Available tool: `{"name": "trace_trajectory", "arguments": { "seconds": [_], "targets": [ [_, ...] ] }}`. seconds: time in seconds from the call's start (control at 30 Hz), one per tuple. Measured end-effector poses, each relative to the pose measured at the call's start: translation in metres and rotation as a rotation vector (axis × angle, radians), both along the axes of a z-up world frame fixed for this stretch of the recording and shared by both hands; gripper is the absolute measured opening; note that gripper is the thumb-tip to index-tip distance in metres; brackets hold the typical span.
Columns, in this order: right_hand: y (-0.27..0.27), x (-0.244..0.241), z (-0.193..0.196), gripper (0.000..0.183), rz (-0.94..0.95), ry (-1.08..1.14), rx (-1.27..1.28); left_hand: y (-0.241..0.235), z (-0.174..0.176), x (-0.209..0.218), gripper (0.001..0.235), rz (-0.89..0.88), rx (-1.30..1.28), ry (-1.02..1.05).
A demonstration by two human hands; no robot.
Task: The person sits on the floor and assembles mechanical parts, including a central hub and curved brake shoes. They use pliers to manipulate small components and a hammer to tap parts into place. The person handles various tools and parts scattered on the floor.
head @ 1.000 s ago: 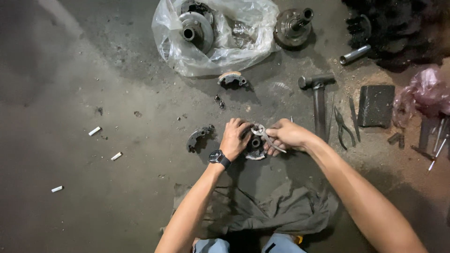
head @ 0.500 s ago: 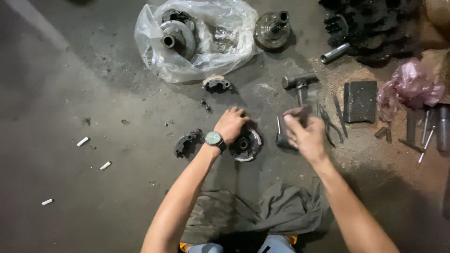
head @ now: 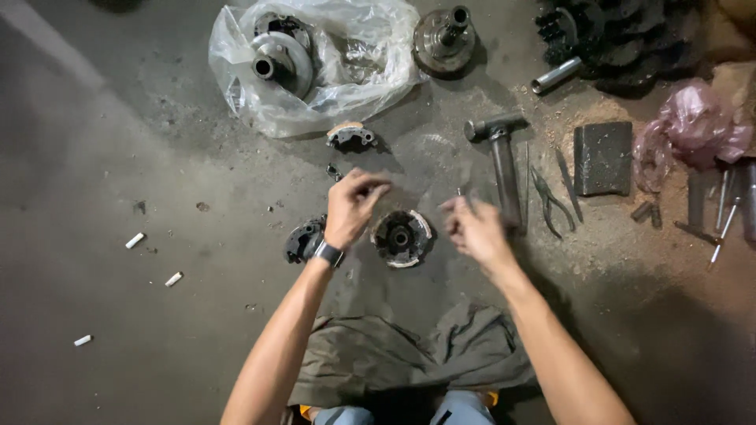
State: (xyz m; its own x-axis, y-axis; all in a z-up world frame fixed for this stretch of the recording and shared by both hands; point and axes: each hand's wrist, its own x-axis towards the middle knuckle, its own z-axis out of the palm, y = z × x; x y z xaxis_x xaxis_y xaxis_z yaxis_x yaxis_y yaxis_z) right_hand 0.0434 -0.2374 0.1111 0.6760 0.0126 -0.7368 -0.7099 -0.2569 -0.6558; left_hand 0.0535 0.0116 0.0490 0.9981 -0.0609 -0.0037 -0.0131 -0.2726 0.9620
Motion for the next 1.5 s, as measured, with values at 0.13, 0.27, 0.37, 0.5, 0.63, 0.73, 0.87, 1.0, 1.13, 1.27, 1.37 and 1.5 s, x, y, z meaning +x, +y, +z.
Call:
{"name": "trace_trajectory", "arguments": {
  "seconds": [0.13,0.27,0.37,0.5,0.63,0.73,0.87,1.0,1.13,1.27,1.37,1.5],
  "targets": [
    [0.022,-0.017,-0.057,0.036,0.036,-0.038,0.139,-0.005,-0.015,-0.029,0.014,0.21,-0.258,0.162],
    [0.045,-0.023,-0.053,0.048,0.409,-0.352,-0.15,-0.018,-0.019,-0.043,0.013,0.329,-0.406,0.274],
    [0.053,-0.029,-0.044,0.05,0.445,-0.38,-0.201,-0.023,-0.012,-0.047,0.011,0.341,-0.336,0.184],
    [0.065,-0.025,-0.006,0.049,0.384,-0.286,-0.155,-0.028,0.013,-0.045,0.01,0.341,-0.157,-0.038],
    [0.068,-0.032,-0.007,0.045,0.431,-0.556,-0.244,-0.033,0.02,-0.046,0.014,0.357,-0.044,-0.136],
    [0.07,-0.037,-0.013,0.052,0.344,-0.59,-0.26,-0.036,0.019,-0.048,0.016,0.349,-0.012,-0.203],
    [0.067,-0.042,-0.024,0.058,0.33,-0.452,-0.318,-0.039,0.014,-0.053,0.017,0.339,0.009,-0.228],
    [0.063,-0.049,-0.04,0.062,0.32,-0.383,-0.349,-0.041,0.013,-0.056,0.016,0.336,0.01,-0.221],
    [0.053,-0.051,-0.055,0.047,0.28,-0.516,-0.315,-0.042,0.01,-0.058,0.014,0.322,0.007,-0.197],
    [0.035,-0.044,-0.066,0.025,0.071,-0.44,0.114,-0.045,-0.021,-0.072,0.013,0.279,-0.348,0.217],
    [0.026,-0.041,-0.063,0.019,-0.011,-0.268,0.329,-0.044,-0.021,-0.076,0.013,0.19,-0.554,0.392],
    [0.006,-0.045,-0.083,0.019,-0.055,0.018,0.646,-0.042,0.004,-0.074,0.013,0.067,-0.529,0.246]
  ]
}}
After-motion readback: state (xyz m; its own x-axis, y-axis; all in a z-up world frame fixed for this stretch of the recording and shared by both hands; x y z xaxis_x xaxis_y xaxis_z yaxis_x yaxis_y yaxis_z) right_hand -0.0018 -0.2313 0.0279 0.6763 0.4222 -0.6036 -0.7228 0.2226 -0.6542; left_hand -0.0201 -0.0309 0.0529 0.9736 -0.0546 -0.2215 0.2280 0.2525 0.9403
